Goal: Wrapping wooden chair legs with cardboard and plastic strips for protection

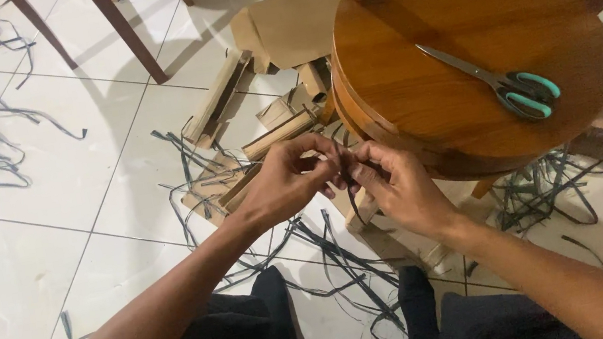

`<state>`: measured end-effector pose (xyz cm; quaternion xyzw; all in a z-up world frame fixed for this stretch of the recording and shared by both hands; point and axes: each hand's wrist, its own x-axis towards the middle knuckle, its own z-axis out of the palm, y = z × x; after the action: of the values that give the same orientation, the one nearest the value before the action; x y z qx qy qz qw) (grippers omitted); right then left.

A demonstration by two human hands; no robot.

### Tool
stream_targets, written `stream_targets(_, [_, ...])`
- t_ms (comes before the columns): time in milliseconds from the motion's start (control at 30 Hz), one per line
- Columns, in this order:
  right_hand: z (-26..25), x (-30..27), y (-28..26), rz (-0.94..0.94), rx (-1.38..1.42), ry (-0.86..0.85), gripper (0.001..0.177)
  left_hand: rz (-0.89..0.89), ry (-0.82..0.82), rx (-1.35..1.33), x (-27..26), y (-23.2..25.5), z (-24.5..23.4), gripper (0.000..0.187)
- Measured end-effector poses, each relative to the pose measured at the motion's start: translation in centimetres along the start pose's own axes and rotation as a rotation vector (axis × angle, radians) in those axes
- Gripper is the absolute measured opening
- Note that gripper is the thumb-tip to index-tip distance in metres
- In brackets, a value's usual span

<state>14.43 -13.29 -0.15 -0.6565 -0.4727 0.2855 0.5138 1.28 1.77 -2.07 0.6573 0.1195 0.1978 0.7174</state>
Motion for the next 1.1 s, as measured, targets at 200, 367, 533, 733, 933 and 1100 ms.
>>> stream_targets(200, [-0.3,-0.1,0.4,-0.016,-0.022,0.027,0.020,0.047,-0.016,0.040,-0.2,0.5,0.1,0.023])
stream_targets(367, [-0.2,-0.3,0.2,-0.036,-0.068,0.067,0.021,0.056,-0.023,0.085,0.0,0.3,-0.2,0.015])
stream_targets(533, [-0.2,-0.4,0.0,-0.023,-0.069,0.053,0.023,0.059,-0.026,0.080,0.0,0.1,-0.4,0.012])
stream_targets(733, [0.3,-0.7,-0.7,-0.012,-0.120,0.032,0.022,-0.004,0.040,-0.052,-0.2,0.0,0.5,0.013])
stream_targets(933, [-0.1,-0.8,0.4,-0.020,-0.145,0.007,0.023,0.005,0.070,-0.043,-0.2,-0.3,0.1,0.017])
stream_targets(1100, [0.2,-0.6,0.4,-0.066,-0.102,0.057,0.027,0.032,0.069,0.053,-0.6,0.3,0.3,0.015])
